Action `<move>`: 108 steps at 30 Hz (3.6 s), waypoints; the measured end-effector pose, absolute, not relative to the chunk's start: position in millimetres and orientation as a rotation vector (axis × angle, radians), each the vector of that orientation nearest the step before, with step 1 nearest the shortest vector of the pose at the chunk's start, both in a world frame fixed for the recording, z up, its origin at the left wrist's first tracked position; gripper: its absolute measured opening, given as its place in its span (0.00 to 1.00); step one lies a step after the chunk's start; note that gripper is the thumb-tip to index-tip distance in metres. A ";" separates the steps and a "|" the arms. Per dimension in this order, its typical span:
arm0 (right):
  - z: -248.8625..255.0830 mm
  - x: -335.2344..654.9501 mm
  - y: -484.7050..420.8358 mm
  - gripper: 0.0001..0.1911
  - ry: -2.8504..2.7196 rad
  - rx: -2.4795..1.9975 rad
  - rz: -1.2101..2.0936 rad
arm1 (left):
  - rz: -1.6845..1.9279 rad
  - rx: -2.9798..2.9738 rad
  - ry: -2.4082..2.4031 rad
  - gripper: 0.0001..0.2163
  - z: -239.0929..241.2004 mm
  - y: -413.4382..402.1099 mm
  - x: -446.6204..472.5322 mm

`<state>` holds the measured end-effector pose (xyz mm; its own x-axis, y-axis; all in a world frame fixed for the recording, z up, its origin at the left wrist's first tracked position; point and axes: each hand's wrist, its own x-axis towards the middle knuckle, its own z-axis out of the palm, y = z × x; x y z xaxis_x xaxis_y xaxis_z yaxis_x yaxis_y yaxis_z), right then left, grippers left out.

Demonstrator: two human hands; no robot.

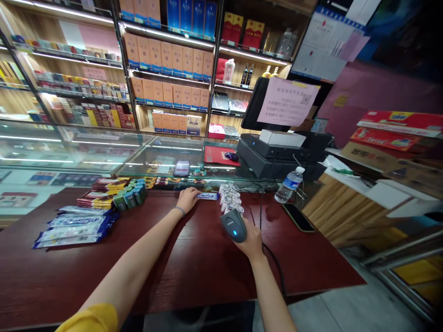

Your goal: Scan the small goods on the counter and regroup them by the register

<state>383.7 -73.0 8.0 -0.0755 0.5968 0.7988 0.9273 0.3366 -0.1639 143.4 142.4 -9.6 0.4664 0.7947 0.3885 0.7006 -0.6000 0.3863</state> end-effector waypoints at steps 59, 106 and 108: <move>9.0 222.4 -40.9 0.20 -1.994 -1.017 -0.433 | 1.278 2.273 1.919 0.14 7.7 -12.2 -223.7; 9.3 272.9 -51.2 0.25 -1.888 -1.188 -0.414 | 1.314 1.060 0.941 0.24 13.8 68.4 8.6; 11.1 267.9 -54.0 0.25 -1.915 -1.188 -0.385 | 1.307 1.059 0.965 0.24 7.5 71.8 7.4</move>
